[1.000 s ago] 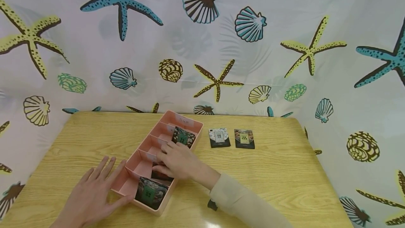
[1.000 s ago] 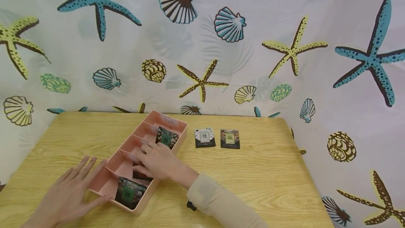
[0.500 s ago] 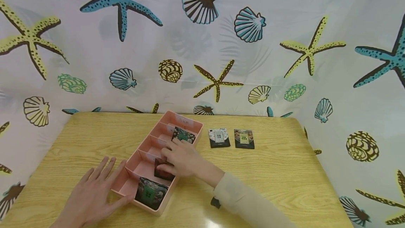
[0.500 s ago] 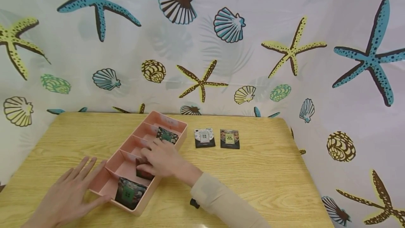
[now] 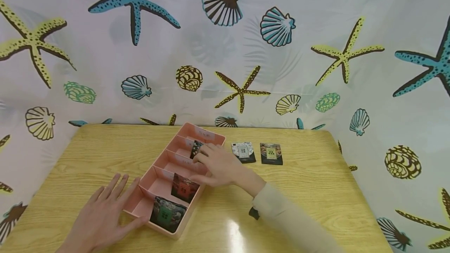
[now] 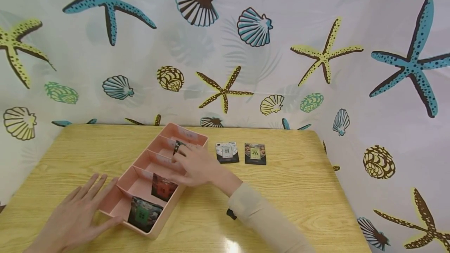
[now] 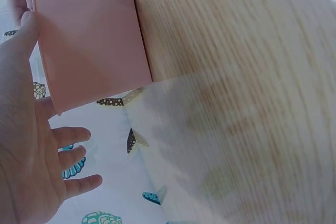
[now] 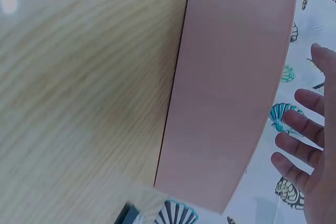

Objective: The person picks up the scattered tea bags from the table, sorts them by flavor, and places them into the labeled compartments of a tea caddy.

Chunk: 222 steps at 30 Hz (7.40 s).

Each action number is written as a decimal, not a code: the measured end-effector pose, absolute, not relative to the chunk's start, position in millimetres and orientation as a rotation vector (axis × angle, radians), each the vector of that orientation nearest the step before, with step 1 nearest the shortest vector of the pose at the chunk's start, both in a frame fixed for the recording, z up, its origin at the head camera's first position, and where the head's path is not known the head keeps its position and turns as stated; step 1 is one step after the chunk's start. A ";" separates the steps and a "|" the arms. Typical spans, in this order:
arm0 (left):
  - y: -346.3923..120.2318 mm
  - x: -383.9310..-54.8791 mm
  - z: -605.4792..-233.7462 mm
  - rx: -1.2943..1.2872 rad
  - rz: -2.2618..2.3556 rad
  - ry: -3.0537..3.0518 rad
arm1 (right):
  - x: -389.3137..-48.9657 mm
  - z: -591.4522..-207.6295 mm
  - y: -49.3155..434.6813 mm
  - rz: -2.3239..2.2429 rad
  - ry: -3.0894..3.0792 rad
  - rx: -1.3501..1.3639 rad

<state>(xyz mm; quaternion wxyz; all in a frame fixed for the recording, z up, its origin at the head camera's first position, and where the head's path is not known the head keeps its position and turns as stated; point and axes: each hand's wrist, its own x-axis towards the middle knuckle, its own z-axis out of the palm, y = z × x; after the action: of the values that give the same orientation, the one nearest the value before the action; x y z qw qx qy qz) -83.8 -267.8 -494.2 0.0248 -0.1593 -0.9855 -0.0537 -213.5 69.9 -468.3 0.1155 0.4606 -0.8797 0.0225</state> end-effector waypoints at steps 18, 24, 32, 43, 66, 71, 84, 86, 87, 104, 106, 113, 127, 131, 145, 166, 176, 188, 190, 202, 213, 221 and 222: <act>-269.2 -84.1 -493.4 -0.487 -0.142 -3.069 | -245.6 -479.9 128.7 -0.005 -2.681 1.213; -268.8 -84.0 -492.7 -0.483 -0.154 -3.071 | -257.0 -485.8 144.9 0.003 -2.712 1.185; -268.2 -84.2 -492.8 -0.489 -0.162 -3.060 | -275.9 -501.0 163.3 0.009 -2.825 1.123; -269.1 -83.6 -494.4 -0.488 -0.168 -3.050 | -290.8 -523.8 177.1 -0.036 -3.037 0.994; -269.3 -83.8 -494.9 -0.498 -0.172 -3.032 | -303.4 -539.9 192.2 -0.080 -3.039 1.006; -269.3 -84.3 -495.7 -0.492 -0.161 -3.052 | -304.4 -540.9 191.8 -0.102 -3.019 1.027; -268.7 -84.2 -495.0 -0.484 -0.156 -3.071 | -297.9 -541.5 196.6 -0.064 -2.974 1.036; -268.7 -84.1 -495.1 -0.484 -0.152 -3.069 | -296.7 -541.3 197.1 -0.067 -2.967 1.039; -268.8 -84.1 -495.2 -0.485 -0.149 -3.066 | -296.0 -541.3 197.2 -0.063 -2.965 1.041; -268.8 -84.4 -495.0 -0.491 -0.157 -3.063 | -286.3 -531.5 197.8 -0.019 -2.914 1.027; -268.8 -84.3 -495.2 -0.494 -0.156 -3.060 | -285.4 -530.3 197.8 -0.009 -2.900 1.020; -269.6 -84.8 -495.7 -0.501 -0.149 -3.044 | -283.0 -528.1 197.1 0.006 -2.805 1.025; -269.2 -85.3 -496.5 -0.497 -0.150 -3.040 | -274.3 -519.8 196.6 0.033 -2.693 1.062; -268.9 -85.5 -496.2 -0.492 -0.146 -3.049 | -271.6 -516.4 196.1 0.032 -2.710 1.056; -267.8 -85.9 -494.9 -0.489 -0.158 -3.063 | -268.1 -501.8 198.4 0.031 -2.687 0.951; -268.5 -84.0 -497.7 -0.485 -0.144 -3.036 | -255.1 -468.5 178.7 0.246 -2.600 0.867; -268.2 -84.5 -496.8 -0.493 -0.151 -3.032 | -248.3 -449.5 156.5 0.288 -2.583 0.920; -268.4 -84.7 -497.5 -0.485 -0.155 -3.060 | -246.1 -444.0 119.1 0.298 -2.481 0.990; -268.2 -84.3 -497.2 -0.478 -0.154 -3.074 | -246.1 -444.6 112.1 0.290 -2.448 1.005; -267.9 -84.1 -497.1 -0.467 -0.161 -3.089 | -241.0 -446.5 75.5 0.294 -2.391 0.991; -268.1 -83.3 -495.8 -0.475 -0.165 -3.060 | -234.8 -452.9 53.4 0.199 -2.460 0.998; -267.9 -83.5 -496.0 -0.464 -0.180 -3.080 | -231.2 -470.2 46.4 0.075 -2.477 1.087; -267.9 -83.7 -496.1 -0.464 -0.179 -3.081 | -230.5 -471.8 45.6 0.065 -2.474 1.094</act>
<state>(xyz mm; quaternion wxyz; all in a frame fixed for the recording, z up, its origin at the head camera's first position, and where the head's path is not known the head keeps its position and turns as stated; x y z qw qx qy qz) -83.7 -267.9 -496.1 0.0103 -0.1486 -0.9872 -0.0572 -230.5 45.6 -471.8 0.2161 0.3948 -0.8927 0.0235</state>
